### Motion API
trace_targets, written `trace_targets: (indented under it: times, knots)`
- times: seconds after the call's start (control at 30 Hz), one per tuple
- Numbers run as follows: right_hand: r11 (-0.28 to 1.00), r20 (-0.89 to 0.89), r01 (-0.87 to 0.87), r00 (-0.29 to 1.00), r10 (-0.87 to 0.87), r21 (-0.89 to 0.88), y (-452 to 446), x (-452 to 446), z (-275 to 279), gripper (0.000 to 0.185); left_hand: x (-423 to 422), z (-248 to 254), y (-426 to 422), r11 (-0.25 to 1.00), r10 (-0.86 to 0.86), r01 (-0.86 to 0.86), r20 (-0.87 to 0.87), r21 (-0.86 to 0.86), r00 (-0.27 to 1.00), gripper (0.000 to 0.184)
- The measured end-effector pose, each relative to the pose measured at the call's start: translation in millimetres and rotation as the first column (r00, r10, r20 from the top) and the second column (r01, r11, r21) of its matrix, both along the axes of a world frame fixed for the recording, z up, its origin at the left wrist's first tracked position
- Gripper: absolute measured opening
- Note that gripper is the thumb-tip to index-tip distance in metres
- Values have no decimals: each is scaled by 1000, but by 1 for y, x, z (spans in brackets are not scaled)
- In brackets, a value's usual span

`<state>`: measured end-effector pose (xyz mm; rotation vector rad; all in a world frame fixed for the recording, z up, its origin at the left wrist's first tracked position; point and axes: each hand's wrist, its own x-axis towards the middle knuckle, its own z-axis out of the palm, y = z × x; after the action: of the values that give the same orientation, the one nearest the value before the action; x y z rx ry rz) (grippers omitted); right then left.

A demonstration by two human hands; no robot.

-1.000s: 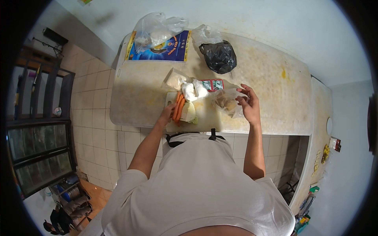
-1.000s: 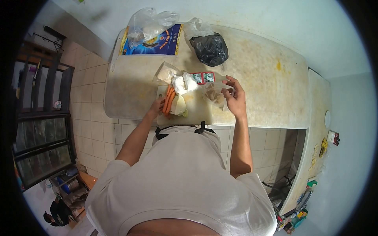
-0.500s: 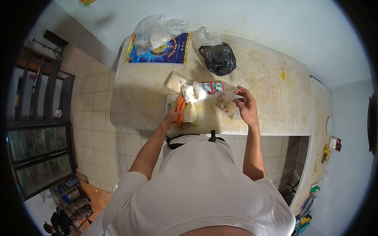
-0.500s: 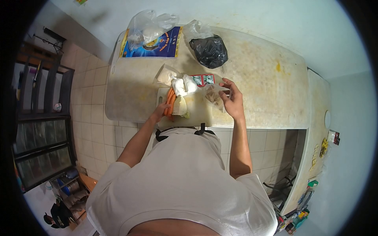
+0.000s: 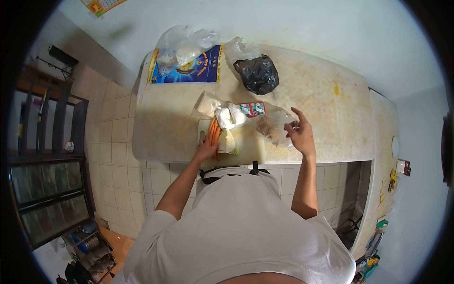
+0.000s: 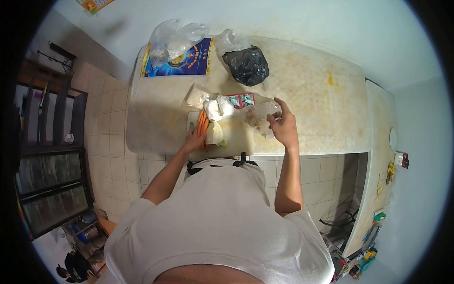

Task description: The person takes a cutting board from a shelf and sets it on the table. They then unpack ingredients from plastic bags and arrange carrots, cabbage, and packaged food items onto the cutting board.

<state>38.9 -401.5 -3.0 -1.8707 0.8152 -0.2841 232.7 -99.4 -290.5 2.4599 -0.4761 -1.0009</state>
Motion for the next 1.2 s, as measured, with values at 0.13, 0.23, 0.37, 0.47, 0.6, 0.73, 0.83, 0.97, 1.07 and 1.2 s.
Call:
trace_targets:
  times: [0.13, 0.23, 0.37, 0.47, 0.6, 0.73, 0.83, 0.97, 1.07, 1.2]
  knots:
    - [999, 200, 28, 979, -31, 21, -12, -11, 4, 58, -7, 51, -6, 1000, -17, 15, 199, 12, 980, 82]
    - [993, 257, -68, 966, 42, 93, -17, -13, 11, 66, -5, 83, -33, 860, -60, 216, 328, -462, 943, 71]
    - [974, 253, -211, 941, 226, -85, 2, -5, 15, 69, -33, 173, -105, 507, -415, 323, 101, -799, 904, 61]
    - [932, 191, -279, 926, 325, -232, 26, -1, 12, 67, -68, 186, -157, 340, -427, 87, -72, -936, 901, 56]
    - [861, 80, -58, 990, 114, -505, 33, -9, -16, 66, -73, 186, -181, 533, -464, -83, -372, -842, 804, 40]
    - [843, -8, 117, 990, -142, -526, 24, -25, -96, 86, -67, 171, -174, 690, -422, 134, -244, -712, 873, 19]
    - [786, -168, 128, 944, -284, -605, 39, -36, -106, 83, -63, 169, -168, 695, -282, -239, -563, -678, 777, 19]
    - [849, -292, 214, 875, -387, -482, 27, -59, -155, 59, -56, 182, -155, 592, -290, -362, -609, -720, 738, 16]
    - [924, -325, 204, 893, -310, -323, -3, -83, -198, 35, -46, 193, -148, 586, -248, -343, -565, -734, 787, 16]
    - [653, 146, 564, 690, -709, 505, -14, -79, -135, 22, -38, 181, -139, 664, -54, -360, -523, -655, 851, 33]
